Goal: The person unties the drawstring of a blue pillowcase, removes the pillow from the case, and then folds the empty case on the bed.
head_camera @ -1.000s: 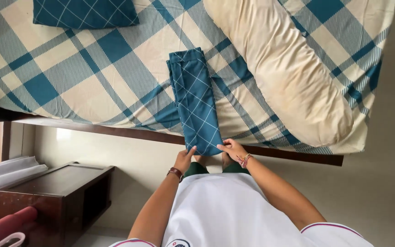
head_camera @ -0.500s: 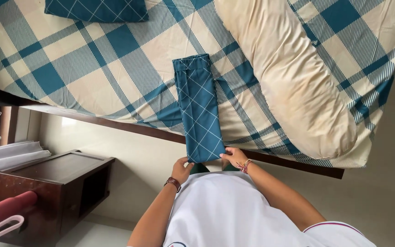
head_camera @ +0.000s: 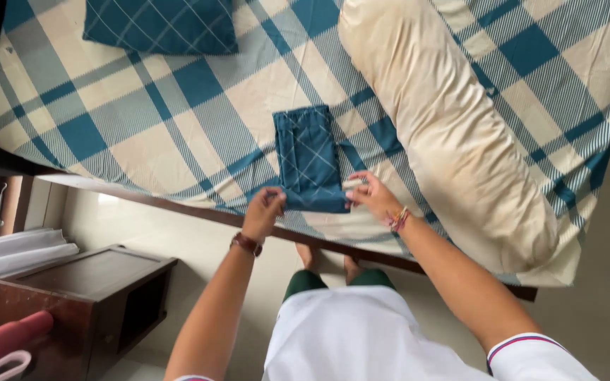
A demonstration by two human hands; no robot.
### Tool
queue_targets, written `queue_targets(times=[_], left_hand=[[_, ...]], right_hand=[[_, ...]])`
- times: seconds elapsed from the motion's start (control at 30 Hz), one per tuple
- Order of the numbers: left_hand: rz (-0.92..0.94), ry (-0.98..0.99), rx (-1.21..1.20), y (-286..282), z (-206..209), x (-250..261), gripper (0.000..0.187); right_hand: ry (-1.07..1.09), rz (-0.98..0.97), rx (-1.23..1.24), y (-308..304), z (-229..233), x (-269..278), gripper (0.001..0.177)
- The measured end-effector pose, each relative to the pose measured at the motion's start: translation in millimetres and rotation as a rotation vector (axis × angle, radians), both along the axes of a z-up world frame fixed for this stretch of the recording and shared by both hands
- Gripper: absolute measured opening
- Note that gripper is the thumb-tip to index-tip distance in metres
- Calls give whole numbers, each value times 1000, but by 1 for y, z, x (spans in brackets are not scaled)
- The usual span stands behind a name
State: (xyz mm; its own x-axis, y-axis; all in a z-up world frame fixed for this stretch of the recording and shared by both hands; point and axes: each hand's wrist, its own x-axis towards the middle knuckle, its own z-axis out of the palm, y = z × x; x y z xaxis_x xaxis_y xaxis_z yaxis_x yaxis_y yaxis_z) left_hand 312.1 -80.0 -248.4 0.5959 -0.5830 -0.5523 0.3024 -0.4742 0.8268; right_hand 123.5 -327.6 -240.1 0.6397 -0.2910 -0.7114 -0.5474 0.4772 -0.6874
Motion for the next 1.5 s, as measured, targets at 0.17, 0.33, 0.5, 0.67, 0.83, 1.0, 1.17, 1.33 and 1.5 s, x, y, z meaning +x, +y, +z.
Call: queue_targets(times=[0.17, 0.33, 0.5, 0.67, 0.83, 1.0, 1.17, 1.33, 1.5], left_hand=[[251, -18, -216, -82, -20, 85, 60], [87, -208, 193, -90, -135, 76, 82], [158, -22, 290, -80, -172, 52, 74], [128, -139, 303, -92, -167, 62, 68], [124, -78, 235, -106, -152, 73, 68], [178, 13, 270, -109, -183, 85, 78], [123, 101, 264, -110, -144, 82, 82], [10, 369, 258, -82, -77, 66, 76], [96, 557, 189, -64, -19, 4, 65]], right_hand=[[-283, -174, -219, -70, -49, 98, 64], [114, -148, -414, -64, -153, 111, 51], [334, 54, -642, -39, -178, 124, 53], [299, 98, -721, -42, -198, 149, 53], [250, -57, -817, -41, -192, 138, 47], [382, 23, -696, -42, -173, 137, 74], [308, 193, -537, -27, -159, 117, 72], [107, 74, -97, -3, -122, 40, 67], [27, -243, 66, 49, -99, -14, 68]])
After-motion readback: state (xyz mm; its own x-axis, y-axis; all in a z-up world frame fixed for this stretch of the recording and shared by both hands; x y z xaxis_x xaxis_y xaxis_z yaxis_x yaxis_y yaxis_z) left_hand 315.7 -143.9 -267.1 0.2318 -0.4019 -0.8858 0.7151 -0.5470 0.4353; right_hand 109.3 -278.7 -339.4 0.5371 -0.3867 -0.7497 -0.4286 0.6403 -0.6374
